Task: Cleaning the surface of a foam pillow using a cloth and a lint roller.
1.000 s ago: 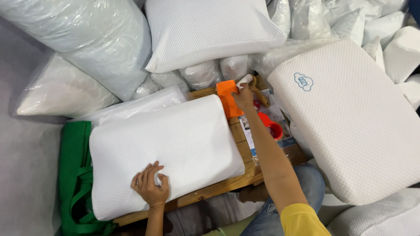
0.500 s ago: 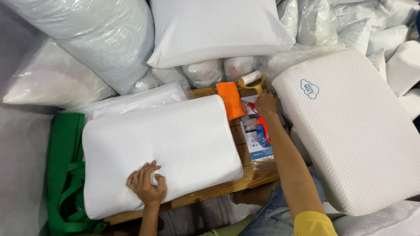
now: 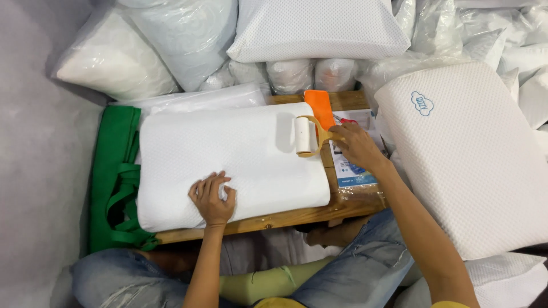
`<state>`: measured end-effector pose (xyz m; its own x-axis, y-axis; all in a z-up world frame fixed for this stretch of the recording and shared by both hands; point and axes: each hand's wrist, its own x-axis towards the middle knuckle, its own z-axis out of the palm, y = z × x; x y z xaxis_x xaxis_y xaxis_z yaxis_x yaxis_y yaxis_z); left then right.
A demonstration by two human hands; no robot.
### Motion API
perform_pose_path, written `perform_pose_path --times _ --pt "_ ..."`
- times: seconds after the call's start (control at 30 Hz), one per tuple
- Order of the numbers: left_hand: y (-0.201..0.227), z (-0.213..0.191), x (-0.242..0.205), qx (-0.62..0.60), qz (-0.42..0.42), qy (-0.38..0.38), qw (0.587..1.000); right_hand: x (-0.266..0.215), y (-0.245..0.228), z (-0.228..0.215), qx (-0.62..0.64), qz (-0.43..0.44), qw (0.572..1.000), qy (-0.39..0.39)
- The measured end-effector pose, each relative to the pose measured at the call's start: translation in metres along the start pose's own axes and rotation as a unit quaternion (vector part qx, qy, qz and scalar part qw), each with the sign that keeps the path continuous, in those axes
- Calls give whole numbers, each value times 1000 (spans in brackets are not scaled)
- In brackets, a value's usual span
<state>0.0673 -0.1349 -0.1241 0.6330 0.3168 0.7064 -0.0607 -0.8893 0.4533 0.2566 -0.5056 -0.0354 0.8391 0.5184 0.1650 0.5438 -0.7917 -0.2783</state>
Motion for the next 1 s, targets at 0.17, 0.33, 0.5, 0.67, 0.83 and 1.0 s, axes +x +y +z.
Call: perform_pose_path --times 0.17,0.33,0.5,0.67,0.83,1.0 --pt "5 -7 3 0 3 -3 1000 -30 -37 -38 143 -7 988 -58" --pt "6 -12 3 -9 -1 -15 1000 -54 -20 -59 222 113 960 -130" --pt "10 -15 6 -39 -43 -44 997 -51 -32 -59 213 180 948 -152" --pt "9 -58 36 -261 -249 -88 928 -23 -106 -6 269 95 947 -148" --pt "-57 -117 50 -172 -277 -1 945 19 -204 64 303 -27 941 -145" --pt "-120 -146 25 -32 -342 47 938 52 -308 120 285 -85 943 -147"
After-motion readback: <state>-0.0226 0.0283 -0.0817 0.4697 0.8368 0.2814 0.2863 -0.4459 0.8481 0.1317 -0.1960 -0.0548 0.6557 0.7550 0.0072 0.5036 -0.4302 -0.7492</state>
